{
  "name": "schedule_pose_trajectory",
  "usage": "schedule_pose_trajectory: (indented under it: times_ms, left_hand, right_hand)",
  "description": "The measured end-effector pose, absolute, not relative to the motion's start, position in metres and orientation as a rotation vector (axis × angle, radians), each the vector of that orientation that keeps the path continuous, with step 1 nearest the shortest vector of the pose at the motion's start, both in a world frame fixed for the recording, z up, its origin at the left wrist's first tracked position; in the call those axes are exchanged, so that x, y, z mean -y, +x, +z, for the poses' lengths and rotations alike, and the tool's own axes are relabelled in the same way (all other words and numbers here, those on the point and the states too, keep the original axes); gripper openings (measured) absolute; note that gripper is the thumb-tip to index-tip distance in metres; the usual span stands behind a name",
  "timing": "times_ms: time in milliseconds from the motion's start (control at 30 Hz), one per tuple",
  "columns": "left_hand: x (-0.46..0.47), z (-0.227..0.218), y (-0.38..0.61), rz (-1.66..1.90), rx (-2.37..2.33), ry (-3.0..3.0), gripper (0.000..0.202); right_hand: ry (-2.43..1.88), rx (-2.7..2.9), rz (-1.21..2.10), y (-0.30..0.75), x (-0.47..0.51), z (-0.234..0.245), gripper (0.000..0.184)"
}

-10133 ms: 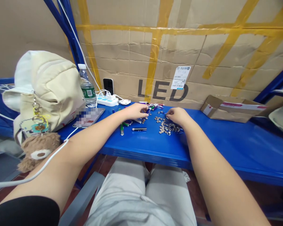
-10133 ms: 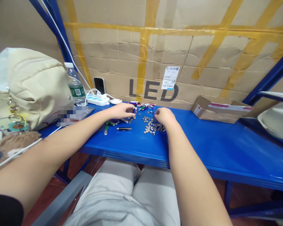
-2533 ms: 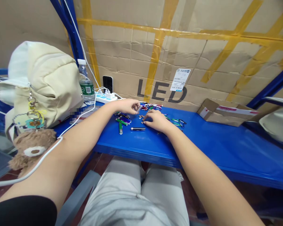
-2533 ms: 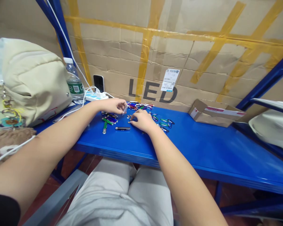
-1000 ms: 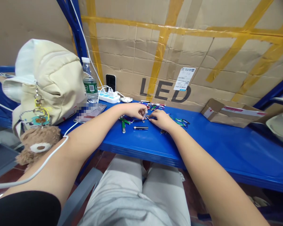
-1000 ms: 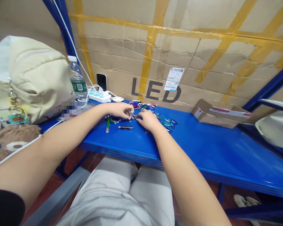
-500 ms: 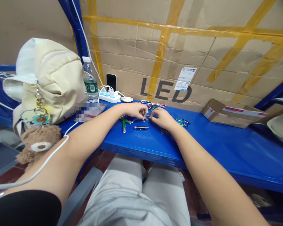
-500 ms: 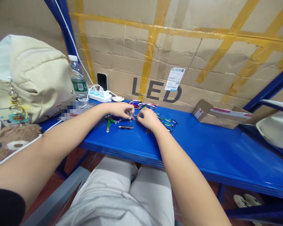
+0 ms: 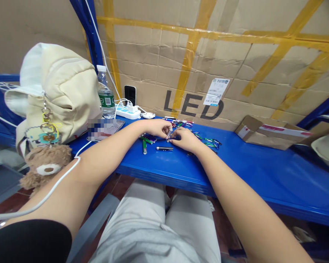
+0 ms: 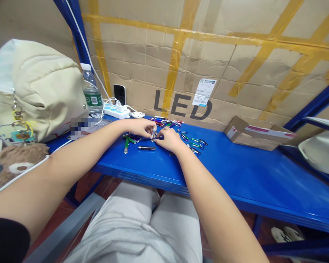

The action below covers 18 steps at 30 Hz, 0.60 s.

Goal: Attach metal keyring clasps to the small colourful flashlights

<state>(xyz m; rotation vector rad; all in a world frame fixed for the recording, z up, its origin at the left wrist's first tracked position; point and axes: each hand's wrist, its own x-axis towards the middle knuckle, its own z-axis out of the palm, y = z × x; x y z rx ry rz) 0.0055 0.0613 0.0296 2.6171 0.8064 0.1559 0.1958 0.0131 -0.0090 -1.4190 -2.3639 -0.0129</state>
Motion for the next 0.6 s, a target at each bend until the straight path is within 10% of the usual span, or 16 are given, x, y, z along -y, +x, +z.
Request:
schedule_pose_trajectory:
  times_ms: [600]
  left_hand:
    - [-0.068,0.032,-0.003,0.097,-0.794,2.539,0.025]
  right_hand:
    - [-1.105,2.083,0.001,0.197,-0.009,0.002,0.01]
